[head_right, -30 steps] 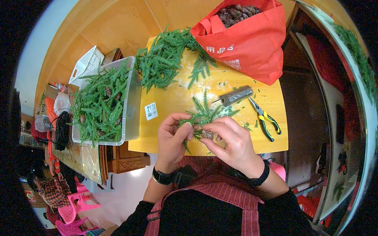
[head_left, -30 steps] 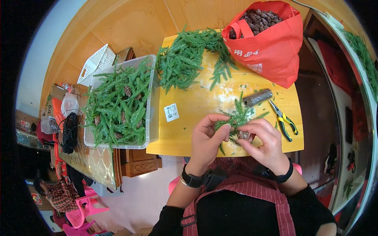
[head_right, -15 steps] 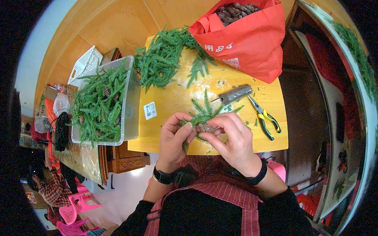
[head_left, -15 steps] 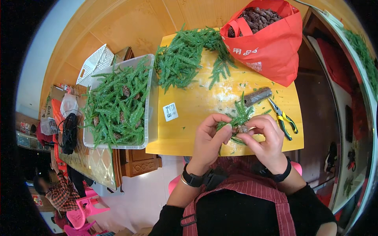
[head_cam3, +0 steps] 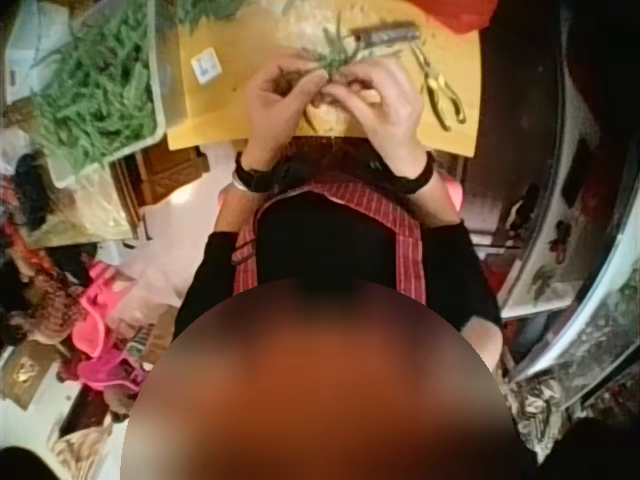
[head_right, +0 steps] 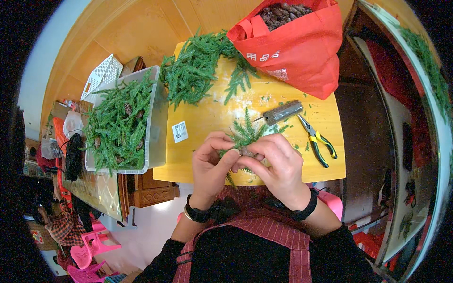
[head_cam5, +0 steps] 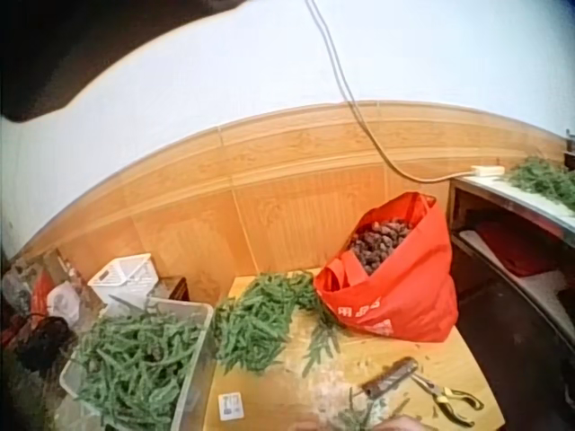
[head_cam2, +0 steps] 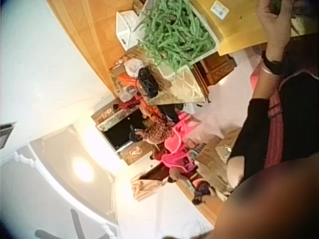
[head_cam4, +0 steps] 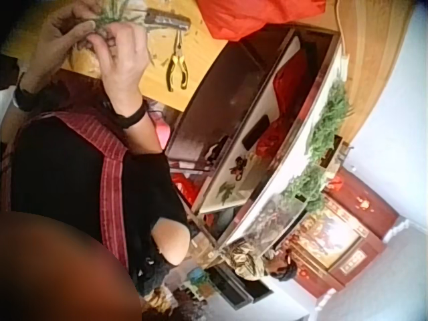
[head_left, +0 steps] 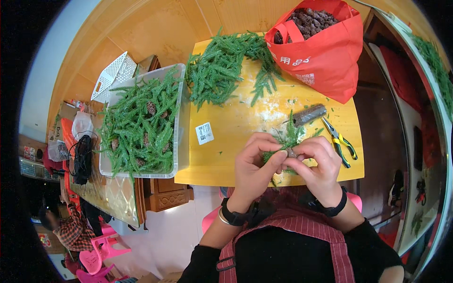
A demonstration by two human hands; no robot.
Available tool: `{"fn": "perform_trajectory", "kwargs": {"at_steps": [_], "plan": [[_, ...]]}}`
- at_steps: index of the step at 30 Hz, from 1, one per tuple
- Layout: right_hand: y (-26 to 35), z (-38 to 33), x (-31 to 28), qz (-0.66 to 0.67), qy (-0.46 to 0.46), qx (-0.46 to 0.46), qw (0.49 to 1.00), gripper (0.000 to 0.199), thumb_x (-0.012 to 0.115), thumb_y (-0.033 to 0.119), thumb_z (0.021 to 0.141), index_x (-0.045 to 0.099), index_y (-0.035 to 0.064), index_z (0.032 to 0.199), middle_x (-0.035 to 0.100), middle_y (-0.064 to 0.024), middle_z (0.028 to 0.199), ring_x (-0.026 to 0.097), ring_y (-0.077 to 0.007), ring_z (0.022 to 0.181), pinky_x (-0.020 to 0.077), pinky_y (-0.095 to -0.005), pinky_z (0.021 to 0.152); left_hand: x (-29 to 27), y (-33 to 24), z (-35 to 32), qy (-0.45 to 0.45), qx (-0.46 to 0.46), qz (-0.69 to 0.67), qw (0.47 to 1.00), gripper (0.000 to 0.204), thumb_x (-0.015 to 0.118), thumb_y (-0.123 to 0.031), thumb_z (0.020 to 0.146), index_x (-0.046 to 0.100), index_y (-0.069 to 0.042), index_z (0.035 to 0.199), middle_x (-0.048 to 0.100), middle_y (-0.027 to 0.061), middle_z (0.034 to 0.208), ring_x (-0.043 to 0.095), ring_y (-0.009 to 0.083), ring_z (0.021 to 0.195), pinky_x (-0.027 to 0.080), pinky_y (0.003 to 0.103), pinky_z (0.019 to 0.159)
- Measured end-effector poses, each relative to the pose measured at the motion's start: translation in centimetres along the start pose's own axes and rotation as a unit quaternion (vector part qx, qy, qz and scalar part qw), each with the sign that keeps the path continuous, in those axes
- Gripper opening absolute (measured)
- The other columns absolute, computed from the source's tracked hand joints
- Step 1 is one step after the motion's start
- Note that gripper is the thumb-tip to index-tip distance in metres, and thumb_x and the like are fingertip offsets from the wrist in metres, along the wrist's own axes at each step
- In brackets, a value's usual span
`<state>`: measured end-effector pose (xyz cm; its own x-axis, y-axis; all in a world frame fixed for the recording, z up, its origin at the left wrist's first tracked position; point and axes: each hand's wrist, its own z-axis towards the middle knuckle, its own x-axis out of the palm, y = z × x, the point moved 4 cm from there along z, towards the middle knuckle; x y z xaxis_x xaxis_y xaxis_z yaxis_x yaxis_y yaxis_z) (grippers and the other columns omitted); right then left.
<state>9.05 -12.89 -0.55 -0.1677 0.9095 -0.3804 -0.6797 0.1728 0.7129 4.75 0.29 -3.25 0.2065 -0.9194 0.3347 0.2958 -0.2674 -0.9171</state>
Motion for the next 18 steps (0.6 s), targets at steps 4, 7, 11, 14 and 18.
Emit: {"fn": "perform_trajectory", "kwargs": {"at_steps": [4,7,11,14,18], "plan": [[0.1,-0.1,-0.1,0.002,-0.005,-0.005,1.0,0.026,0.076,0.001,0.061,0.058,0.0012,0.08,0.055,-0.0081,0.076,0.056,-0.0143,0.061,0.0458,-0.0229,0.052,0.0,-0.1,-0.1,0.008,-0.036,-0.031,0.999,0.011,0.059,0.006,0.079,0.055,0.001,0.089,0.048,0.0086,0.097,0.056,0.0109,0.067,0.046,0.02,0.053],[0.3,-0.2,-0.1,0.015,0.001,0.011,1.0,0.026,0.075,-0.001,0.061,0.058,0.0012,0.081,0.056,-0.0083,0.077,0.057,-0.0149,0.062,0.0463,-0.0232,0.053,-0.1,-0.1,-0.2,0.028,-0.053,-0.033,0.998,0.01,0.059,0.005,0.08,0.055,0.002,0.089,0.048,0.0091,0.097,0.056,0.0109,0.068,0.046,0.02,0.054],[0.3,-0.1,0.2,0.011,0.011,-0.004,1.0,0.028,0.073,-0.004,0.061,0.058,0.0015,0.084,0.056,-0.0088,0.08,0.057,-0.0163,0.066,0.0465,-0.0245,0.057,-0.5,0.1,-0.1,0.032,-0.024,-0.001,0.999,0.011,0.059,0.004,0.08,0.054,0.002,0.089,0.049,0.0082,0.095,0.056,0.0106,0.071,0.046,0.02,0.056],[0.3,-0.1,0.3,-0.024,0.009,-0.021,0.999,0.03,0.072,-0.005,0.06,0.058,0.0019,0.086,0.056,-0.0092,0.081,0.057,-0.0176,0.069,0.0462,-0.0255,0.06,-0.6,0.1,-0.3,0.011,-0.026,0.005,1.0,0.014,0.06,0.003,0.08,0.053,0.001,0.092,0.051,0.0066,0.094,0.055,0.01,0.075,0.046,0.02,0.061],[0.5,-0.2,0.5,-0.005,0.008,-0.002,1.0,0.031,0.071,-0.006,0.06,0.058,0.002,0.086,0.056,-0.0091,0.081,0.057,-0.0184,0.069,0.046,-0.0261,0.061,-1.2,0.0,-0.1,-0.027,-0.001,0.067,0.997,0.018,0.058,0.004,0.08,0.049,0.001,0.096,0.053,0.006,0.089,0.057,0.0111,0.074,0.048,0.022,0.063]]}}
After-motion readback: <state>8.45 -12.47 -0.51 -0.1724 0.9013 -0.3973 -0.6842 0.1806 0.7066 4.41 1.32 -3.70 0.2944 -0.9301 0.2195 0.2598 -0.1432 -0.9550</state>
